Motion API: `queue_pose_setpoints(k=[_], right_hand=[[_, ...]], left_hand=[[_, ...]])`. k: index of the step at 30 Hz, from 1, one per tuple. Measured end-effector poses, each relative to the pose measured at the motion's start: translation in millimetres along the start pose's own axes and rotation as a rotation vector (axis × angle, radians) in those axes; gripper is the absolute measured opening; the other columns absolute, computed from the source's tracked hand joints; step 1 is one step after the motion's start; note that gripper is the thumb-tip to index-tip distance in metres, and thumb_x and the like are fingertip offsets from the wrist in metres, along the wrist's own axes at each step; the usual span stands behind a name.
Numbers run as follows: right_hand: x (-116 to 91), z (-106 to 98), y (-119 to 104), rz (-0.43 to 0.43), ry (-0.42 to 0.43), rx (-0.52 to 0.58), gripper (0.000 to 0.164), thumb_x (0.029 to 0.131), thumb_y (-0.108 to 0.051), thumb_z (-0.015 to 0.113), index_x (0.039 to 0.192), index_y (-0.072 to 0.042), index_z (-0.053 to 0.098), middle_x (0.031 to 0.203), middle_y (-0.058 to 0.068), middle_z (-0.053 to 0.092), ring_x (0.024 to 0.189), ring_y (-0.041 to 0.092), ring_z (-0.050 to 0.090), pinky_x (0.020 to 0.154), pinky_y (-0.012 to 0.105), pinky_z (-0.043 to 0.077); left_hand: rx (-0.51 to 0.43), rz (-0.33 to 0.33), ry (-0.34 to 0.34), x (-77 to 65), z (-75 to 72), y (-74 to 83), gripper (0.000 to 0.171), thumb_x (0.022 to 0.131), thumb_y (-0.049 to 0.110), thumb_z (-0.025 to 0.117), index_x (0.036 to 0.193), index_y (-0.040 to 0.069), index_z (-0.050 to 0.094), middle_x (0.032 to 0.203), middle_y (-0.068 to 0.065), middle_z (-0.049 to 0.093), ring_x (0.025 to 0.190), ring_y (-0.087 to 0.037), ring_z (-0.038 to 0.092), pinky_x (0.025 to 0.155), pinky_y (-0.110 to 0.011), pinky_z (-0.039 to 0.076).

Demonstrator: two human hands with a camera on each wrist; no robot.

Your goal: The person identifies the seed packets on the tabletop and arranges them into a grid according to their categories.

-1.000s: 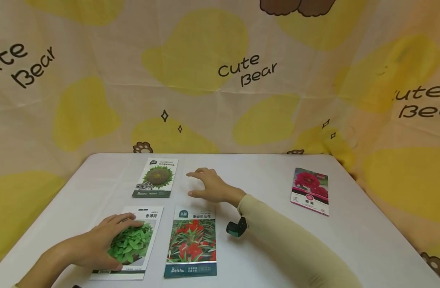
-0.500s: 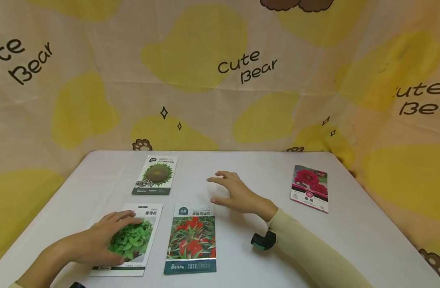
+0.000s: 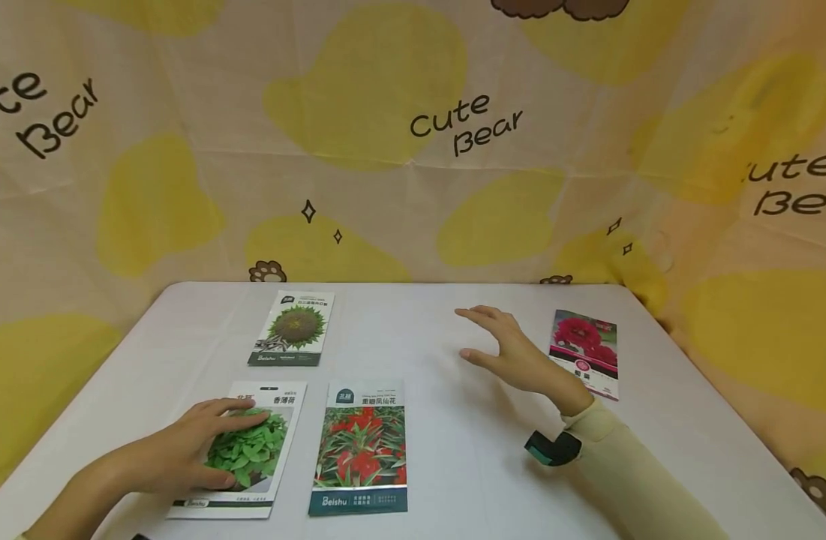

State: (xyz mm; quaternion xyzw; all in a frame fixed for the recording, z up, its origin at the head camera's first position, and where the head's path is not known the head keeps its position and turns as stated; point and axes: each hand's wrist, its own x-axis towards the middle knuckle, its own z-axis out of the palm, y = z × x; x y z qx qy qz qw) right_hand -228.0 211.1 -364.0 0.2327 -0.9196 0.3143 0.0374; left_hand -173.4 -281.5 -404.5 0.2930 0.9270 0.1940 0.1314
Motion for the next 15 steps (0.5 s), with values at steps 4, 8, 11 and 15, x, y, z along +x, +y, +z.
queue_pose_setpoints(k=[4,8,11,15], right_hand=[[-5,-25,17,0.071,0.024,0.004,0.063,0.096,-0.028,0.069,0.154,-0.018,0.043,0.158,0.018,0.038,0.143,0.042,0.034,0.109,0.067,0.038],[-8,-49,36,0.136,0.012,-0.014,0.061,0.1,-0.03,0.064,0.154,-0.012,0.041,0.158,0.022,0.037,0.145,0.046,0.032,0.109,0.069,0.038],[-15,-64,50,0.177,-0.039,-0.028,0.061,0.102,-0.032,0.06,0.155,-0.01,0.039,0.159,0.026,0.034,0.146,0.049,0.029,0.111,0.072,0.032],[-26,-81,71,0.248,-0.118,-0.043,0.062,0.103,-0.034,0.058,0.155,-0.009,0.038,0.159,0.028,0.032,0.147,0.052,0.027,0.113,0.073,0.026]], left_hand=[[0.014,0.005,-0.003,2.7,0.4,-0.2,0.082,0.077,0.048,0.083,0.149,0.023,0.052,0.152,-0.021,0.042,0.135,-0.053,0.036,0.094,-0.071,0.041],[0.022,0.005,0.003,2.7,0.7,0.0,0.082,0.076,0.047,0.084,0.148,0.019,0.054,0.151,-0.022,0.043,0.134,-0.054,0.037,0.094,-0.072,0.041],[0.018,-0.003,0.004,2.8,0.3,0.4,0.083,0.076,0.046,0.084,0.148,0.019,0.054,0.151,-0.022,0.043,0.134,-0.054,0.037,0.094,-0.072,0.041],[-0.004,-0.031,-0.008,3.4,0.3,0.3,0.083,0.076,0.046,0.084,0.148,0.019,0.053,0.152,-0.022,0.041,0.135,-0.054,0.035,0.096,-0.073,0.039]])
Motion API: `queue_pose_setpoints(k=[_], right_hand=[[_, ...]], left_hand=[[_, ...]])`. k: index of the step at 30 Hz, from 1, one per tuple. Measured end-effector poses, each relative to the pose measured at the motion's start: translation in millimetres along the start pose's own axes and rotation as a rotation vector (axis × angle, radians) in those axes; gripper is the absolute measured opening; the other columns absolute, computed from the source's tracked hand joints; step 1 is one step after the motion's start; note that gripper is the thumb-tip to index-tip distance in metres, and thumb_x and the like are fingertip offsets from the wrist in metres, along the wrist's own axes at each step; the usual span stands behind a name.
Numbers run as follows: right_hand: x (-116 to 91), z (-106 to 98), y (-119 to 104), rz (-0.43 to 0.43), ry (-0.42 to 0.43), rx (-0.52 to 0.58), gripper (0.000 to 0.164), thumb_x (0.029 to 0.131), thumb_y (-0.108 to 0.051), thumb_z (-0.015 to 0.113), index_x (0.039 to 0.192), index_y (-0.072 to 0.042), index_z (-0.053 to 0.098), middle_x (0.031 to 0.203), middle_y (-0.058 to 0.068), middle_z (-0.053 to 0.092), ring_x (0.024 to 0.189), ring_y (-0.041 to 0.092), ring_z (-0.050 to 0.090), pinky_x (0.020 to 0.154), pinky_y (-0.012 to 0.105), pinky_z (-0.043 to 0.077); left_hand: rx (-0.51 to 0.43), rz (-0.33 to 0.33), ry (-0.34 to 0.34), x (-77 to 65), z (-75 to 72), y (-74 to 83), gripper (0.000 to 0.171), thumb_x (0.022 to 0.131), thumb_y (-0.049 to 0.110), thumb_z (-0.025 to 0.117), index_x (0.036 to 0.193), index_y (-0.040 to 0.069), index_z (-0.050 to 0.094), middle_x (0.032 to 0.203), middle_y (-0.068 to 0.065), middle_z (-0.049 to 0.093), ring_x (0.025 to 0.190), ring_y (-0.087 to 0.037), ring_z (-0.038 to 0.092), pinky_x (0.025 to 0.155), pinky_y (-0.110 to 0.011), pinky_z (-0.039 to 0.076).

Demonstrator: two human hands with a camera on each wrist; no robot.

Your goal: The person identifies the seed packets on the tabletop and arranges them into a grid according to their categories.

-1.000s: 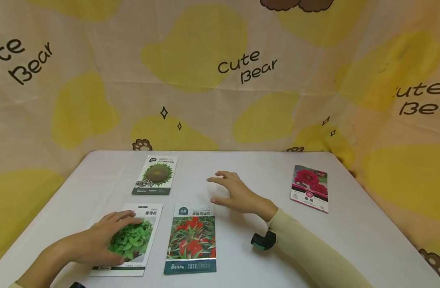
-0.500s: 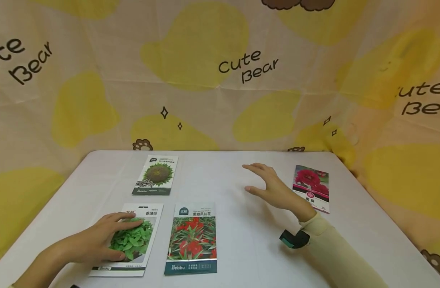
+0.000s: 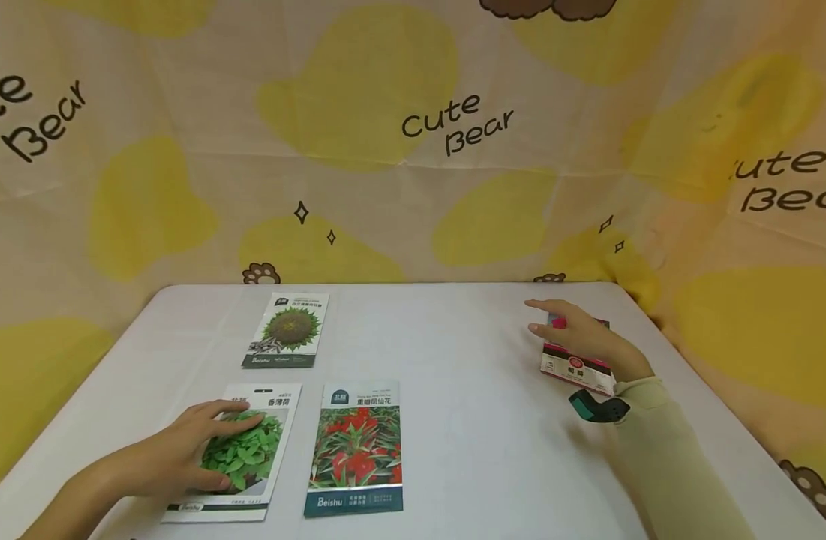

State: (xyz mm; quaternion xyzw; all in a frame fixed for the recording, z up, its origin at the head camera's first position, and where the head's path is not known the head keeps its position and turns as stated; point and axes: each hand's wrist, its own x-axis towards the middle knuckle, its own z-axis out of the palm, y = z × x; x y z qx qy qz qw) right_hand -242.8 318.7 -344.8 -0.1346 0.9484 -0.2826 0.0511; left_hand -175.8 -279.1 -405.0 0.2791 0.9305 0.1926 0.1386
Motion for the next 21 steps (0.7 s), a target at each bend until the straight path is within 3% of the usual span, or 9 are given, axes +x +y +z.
queue_pose_setpoints(k=[1,3,7,11,16,21], right_hand=[[-1,-2,6,0.007,-0.013,-0.011,0.062,0.103,-0.034,0.058,0.155,-0.007,0.039,0.158,0.03,0.034,0.145,0.053,0.028,0.113,0.073,0.026],[-3,-6,17,0.048,-0.04,-0.009,0.063,0.103,-0.033,0.058,0.155,-0.005,0.038,0.152,0.031,0.041,0.131,0.052,0.046,0.11,0.069,0.035],[-5,-11,36,0.08,-0.07,-0.051,0.063,0.101,-0.028,0.061,0.151,0.004,0.039,0.143,0.036,0.048,0.117,0.051,0.054,0.105,0.066,0.043],[-7,-15,47,0.118,-0.094,-0.109,0.067,0.097,-0.026,0.067,0.148,0.009,0.041,0.145,0.039,0.045,0.131,0.058,0.042,0.106,0.07,0.038],[-13,-17,56,0.225,-0.125,-0.134,0.076,0.09,-0.026,0.077,0.147,0.009,0.042,0.139,0.041,0.046,0.121,0.055,0.046,0.1,0.065,0.048],[-15,-12,60,0.265,-0.148,-0.177,0.077,0.087,-0.028,0.079,0.148,0.004,0.044,0.144,0.044,0.037,0.128,0.061,0.037,0.101,0.071,0.042]], left_hand=[[-0.003,-0.007,-0.004,0.3,0.0,-0.3,0.083,0.076,0.046,0.084,0.148,0.02,0.053,0.152,-0.022,0.041,0.135,-0.054,0.034,0.096,-0.073,0.039],[-0.001,-0.008,-0.008,0.6,0.3,-1.0,0.084,0.076,0.046,0.084,0.149,0.02,0.053,0.152,-0.022,0.04,0.135,-0.055,0.034,0.096,-0.074,0.039],[0.011,0.004,-0.002,0.4,1.0,-3.0,0.085,0.076,0.047,0.084,0.149,0.019,0.052,0.152,-0.022,0.04,0.135,-0.055,0.035,0.095,-0.072,0.04],[0.013,0.013,0.004,-0.8,2.8,-3.7,0.084,0.076,0.047,0.083,0.149,0.019,0.052,0.151,-0.022,0.04,0.134,-0.054,0.035,0.094,-0.071,0.041],[0.051,0.024,0.013,-0.3,5.0,-2.3,0.083,0.076,0.051,0.082,0.148,0.021,0.053,0.15,-0.019,0.043,0.133,-0.05,0.039,0.093,-0.064,0.045],[0.074,0.023,0.014,-1.1,3.1,-3.0,0.083,0.076,0.052,0.082,0.148,0.022,0.053,0.15,-0.018,0.043,0.133,-0.049,0.04,0.093,-0.059,0.046]])
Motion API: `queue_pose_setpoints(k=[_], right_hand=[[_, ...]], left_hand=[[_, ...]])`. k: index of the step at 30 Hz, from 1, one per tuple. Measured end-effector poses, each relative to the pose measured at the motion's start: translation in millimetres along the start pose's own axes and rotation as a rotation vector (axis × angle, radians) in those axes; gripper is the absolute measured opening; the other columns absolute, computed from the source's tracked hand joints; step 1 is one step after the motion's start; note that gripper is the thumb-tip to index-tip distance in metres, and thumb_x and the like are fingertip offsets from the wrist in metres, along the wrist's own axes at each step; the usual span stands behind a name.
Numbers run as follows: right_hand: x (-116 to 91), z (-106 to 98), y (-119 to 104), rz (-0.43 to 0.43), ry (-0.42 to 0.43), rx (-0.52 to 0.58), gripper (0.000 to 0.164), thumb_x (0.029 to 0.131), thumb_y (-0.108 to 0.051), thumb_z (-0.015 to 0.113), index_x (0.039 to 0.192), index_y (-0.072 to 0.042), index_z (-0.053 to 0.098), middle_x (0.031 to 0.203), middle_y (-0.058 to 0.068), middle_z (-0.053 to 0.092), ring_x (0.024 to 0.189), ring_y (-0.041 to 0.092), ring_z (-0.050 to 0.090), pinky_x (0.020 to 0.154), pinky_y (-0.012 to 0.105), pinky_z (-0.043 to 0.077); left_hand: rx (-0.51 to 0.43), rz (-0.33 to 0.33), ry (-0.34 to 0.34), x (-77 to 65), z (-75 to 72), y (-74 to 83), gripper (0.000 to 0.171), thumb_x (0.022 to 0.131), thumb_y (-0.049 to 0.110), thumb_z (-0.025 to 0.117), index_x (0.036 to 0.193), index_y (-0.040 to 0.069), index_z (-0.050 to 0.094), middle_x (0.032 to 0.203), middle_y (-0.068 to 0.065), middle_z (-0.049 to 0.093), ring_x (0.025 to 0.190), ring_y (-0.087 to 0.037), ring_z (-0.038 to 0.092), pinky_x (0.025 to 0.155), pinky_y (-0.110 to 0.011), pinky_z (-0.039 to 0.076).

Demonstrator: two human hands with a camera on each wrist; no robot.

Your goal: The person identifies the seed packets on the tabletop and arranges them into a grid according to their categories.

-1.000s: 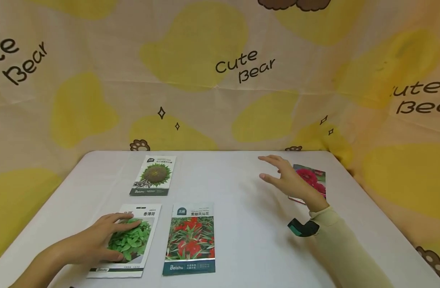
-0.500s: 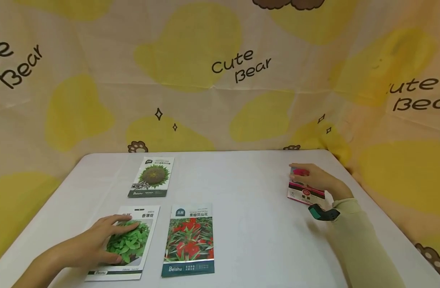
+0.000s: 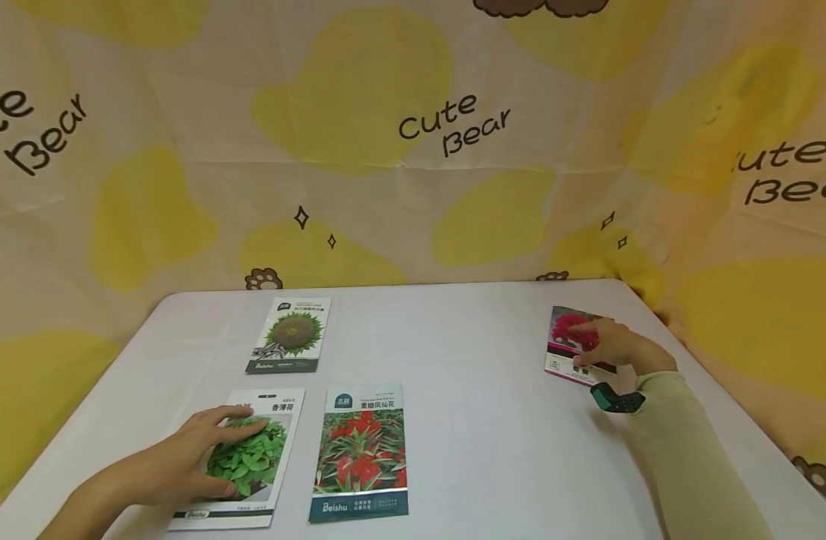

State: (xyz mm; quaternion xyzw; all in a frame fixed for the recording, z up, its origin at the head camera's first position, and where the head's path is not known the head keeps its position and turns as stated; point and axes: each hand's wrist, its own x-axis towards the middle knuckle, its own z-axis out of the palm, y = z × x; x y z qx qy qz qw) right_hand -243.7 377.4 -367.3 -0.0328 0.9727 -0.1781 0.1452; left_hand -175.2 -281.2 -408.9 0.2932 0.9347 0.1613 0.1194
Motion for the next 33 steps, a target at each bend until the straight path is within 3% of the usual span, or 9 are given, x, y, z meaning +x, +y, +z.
queue_pose_setpoints(k=[4,15,22,29,33], right_hand=[[1,4,1,-0.007,-0.012,-0.022,0.073,0.088,-0.026,0.078,0.148,0.002,0.045,0.146,0.046,0.031,0.132,0.064,0.031,0.102,0.075,0.037],[3,10,1,0.021,0.005,-0.06,0.076,0.087,-0.03,0.08,0.148,-0.001,0.046,0.146,0.043,0.035,0.131,0.062,0.034,0.1,0.075,0.04],[3,11,-8,0.004,-0.011,-0.066,0.072,0.088,-0.03,0.078,0.147,-0.002,0.049,0.145,0.043,0.038,0.13,0.061,0.038,0.101,0.073,0.041],[11,15,-17,-0.015,-0.006,-0.066,0.073,0.088,-0.032,0.078,0.148,-0.003,0.047,0.144,0.041,0.038,0.13,0.059,0.037,0.103,0.074,0.037],[15,15,-24,-0.013,-0.012,-0.061,0.076,0.089,-0.034,0.077,0.151,-0.004,0.044,0.146,0.04,0.036,0.131,0.059,0.036,0.104,0.075,0.035]], left_hand=[[-0.008,0.01,-0.005,-0.6,0.7,-1.6,0.083,0.078,0.054,0.08,0.149,0.024,0.051,0.151,-0.018,0.042,0.134,-0.049,0.039,0.092,-0.056,0.047],[0.004,0.019,-0.008,-1.8,0.5,-1.5,0.082,0.079,0.055,0.079,0.15,0.026,0.051,0.151,-0.017,0.042,0.134,-0.048,0.04,0.092,-0.052,0.048],[-0.048,-0.009,-0.031,0.7,-0.3,1.8,0.082,0.079,0.05,0.081,0.15,0.025,0.05,0.152,-0.019,0.04,0.135,-0.05,0.037,0.095,-0.064,0.044],[-0.029,-0.003,-0.013,-1.3,0.4,0.8,0.082,0.078,0.052,0.08,0.15,0.025,0.051,0.151,-0.018,0.041,0.134,-0.048,0.039,0.093,-0.059,0.047],[-0.056,-0.015,-0.013,-1.0,-1.2,1.4,0.083,0.078,0.05,0.082,0.15,0.024,0.051,0.152,-0.019,0.04,0.135,-0.05,0.037,0.095,-0.066,0.044]])
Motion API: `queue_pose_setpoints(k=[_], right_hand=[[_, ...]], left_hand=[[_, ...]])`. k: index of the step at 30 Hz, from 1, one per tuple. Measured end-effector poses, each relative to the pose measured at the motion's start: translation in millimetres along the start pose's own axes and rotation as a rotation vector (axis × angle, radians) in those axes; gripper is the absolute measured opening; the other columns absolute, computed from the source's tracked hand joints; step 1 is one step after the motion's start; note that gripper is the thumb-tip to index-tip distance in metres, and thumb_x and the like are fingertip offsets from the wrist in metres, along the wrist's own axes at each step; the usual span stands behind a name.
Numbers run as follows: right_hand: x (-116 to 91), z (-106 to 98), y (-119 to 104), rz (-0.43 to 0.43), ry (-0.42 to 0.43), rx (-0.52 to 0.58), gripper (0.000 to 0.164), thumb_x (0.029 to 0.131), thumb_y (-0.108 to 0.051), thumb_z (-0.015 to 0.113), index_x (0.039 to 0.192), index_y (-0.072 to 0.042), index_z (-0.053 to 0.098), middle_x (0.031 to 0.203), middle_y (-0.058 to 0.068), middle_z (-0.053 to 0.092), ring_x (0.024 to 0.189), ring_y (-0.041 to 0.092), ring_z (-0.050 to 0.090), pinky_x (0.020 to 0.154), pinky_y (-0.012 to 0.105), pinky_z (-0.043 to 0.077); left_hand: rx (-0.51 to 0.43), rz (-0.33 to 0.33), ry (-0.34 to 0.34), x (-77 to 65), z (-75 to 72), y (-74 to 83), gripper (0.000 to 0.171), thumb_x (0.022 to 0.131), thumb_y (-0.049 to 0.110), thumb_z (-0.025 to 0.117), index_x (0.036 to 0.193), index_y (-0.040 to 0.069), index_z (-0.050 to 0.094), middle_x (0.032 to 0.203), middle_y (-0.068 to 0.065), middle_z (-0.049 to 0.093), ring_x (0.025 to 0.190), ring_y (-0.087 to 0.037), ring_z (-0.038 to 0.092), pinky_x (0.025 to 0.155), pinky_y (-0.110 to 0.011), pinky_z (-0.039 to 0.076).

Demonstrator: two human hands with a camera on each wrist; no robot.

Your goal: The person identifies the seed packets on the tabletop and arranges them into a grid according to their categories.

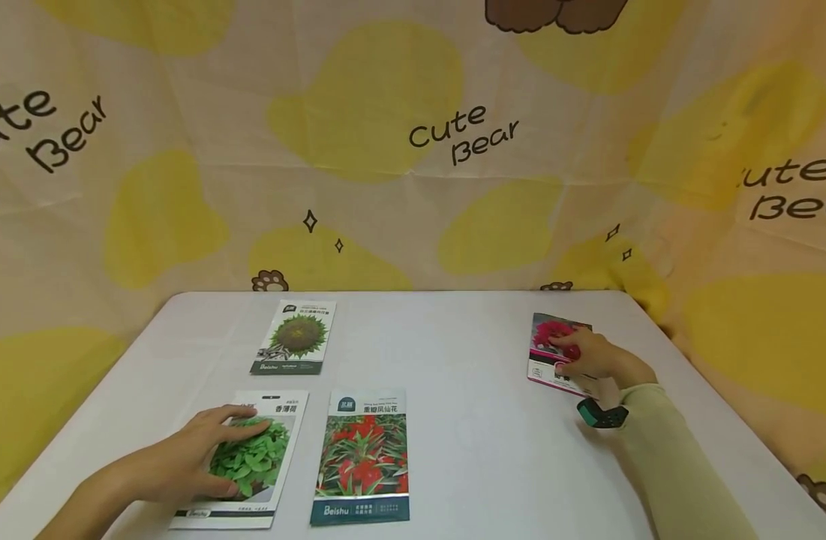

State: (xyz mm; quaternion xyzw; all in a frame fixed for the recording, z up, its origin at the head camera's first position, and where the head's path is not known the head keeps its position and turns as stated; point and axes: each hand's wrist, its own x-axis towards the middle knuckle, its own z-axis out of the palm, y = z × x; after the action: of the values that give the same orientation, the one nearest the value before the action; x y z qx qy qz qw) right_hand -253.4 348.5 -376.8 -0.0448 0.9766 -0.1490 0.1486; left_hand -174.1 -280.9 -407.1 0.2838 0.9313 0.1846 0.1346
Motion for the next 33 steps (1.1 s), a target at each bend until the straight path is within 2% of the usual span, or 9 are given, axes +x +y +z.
queue_pose_setpoints(k=[3,6,13,22,28,33], right_hand=[[4,1,-3,-0.004,0.003,0.004,0.077,0.089,-0.034,0.077,0.152,-0.006,0.043,0.149,0.04,0.034,0.133,0.06,0.033,0.104,0.076,0.035],[8,1,-5,-0.013,0.008,0.003,0.076,0.09,-0.034,0.076,0.152,-0.008,0.043,0.151,0.038,0.035,0.136,0.059,0.032,0.104,0.076,0.034],[10,1,-19,-0.036,-0.008,-0.014,0.073,0.09,-0.032,0.075,0.152,-0.009,0.044,0.149,0.038,0.036,0.135,0.059,0.032,0.104,0.077,0.034],[22,5,-36,-0.065,-0.021,-0.027,0.072,0.091,-0.032,0.075,0.153,-0.01,0.044,0.152,0.035,0.037,0.138,0.058,0.032,0.106,0.077,0.031],[29,8,-40,-0.095,-0.023,-0.018,0.071,0.092,-0.031,0.073,0.153,-0.01,0.043,0.154,0.035,0.034,0.139,0.06,0.029,0.106,0.078,0.029],[36,10,-45,-0.1,-0.023,-0.018,0.072,0.092,-0.032,0.074,0.154,-0.011,0.042,0.155,0.034,0.035,0.14,0.059,0.029,0.107,0.077,0.03]], left_hand=[[-0.013,-0.01,0.002,0.9,-1.2,2.1,0.083,0.076,0.047,0.084,0.149,0.022,0.052,0.152,-0.019,0.04,0.135,-0.051,0.036,0.096,-0.07,0.042],[-0.013,-0.024,0.005,1.6,-3.1,4.3,0.084,0.075,0.047,0.085,0.149,0.022,0.052,0.152,-0.02,0.04,0.136,-0.051,0.036,0.097,-0.071,0.041],[-0.012,-0.004,0.009,1.1,-3.4,6.3,0.084,0.076,0.049,0.083,0.149,0.021,0.052,0.153,-0.02,0.04,0.136,-0.052,0.036,0.096,-0.07,0.042],[-0.035,-0.047,-0.008,1.5,-2.4,6.6,0.084,0.075,0.046,0.085,0.149,0.022,0.052,0.154,-0.019,0.039,0.138,-0.052,0.034,0.099,-0.071,0.04],[-0.033,-0.031,0.004,1.3,-2.5,7.6,0.084,0.075,0.046,0.086,0.148,0.021,0.054,0.152,-0.02,0.041,0.137,-0.052,0.035,0.099,-0.071,0.039],[-0.036,-0.048,0.008,0.7,-1.7,8.7,0.083,0.074,0.046,0.086,0.147,0.022,0.055,0.152,-0.019,0.042,0.137,-0.052,0.036,0.099,-0.072,0.039]])
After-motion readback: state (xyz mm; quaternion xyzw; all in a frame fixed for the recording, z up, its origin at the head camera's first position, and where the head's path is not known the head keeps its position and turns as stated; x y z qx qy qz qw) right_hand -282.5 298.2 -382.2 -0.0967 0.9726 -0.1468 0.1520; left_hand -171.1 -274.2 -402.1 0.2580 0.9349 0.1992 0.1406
